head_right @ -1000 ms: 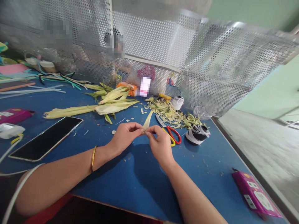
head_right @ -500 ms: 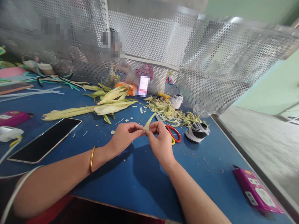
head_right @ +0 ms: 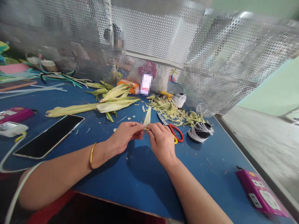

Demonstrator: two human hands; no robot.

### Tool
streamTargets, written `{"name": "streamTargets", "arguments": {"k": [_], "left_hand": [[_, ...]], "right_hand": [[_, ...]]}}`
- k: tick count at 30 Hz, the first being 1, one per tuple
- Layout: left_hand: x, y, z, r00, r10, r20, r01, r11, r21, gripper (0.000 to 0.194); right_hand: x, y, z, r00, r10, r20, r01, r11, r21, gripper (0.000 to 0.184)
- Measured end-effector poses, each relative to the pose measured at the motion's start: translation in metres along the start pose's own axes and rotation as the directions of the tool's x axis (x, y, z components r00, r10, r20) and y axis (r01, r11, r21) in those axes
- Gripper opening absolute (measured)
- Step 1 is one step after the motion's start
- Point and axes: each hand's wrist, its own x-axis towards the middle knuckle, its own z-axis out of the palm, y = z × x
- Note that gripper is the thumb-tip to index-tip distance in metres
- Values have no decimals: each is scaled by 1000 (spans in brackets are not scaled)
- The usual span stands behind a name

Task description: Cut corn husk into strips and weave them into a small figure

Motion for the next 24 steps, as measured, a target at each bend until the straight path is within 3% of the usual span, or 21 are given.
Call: {"name": "streamTargets", "arguments": {"k": [5, 14, 24], "left_hand": [[-1, -1, 0, 1000, 1, 17, 0, 1000, -14, 11], [1, -2, 3, 980, 199, 17, -200, 975, 98, 4], [1, -4, -3, 938, 338, 83, -345, 872, 346, 8]], "right_hand": [[0, -1, 1, 995, 99, -20, -96, 988, 122, 11], [2, -7, 0, 927, 375, 30, -361, 864, 352, 9], [3, -1, 2, 899, 436, 31, -399, 789, 467, 8]]}}
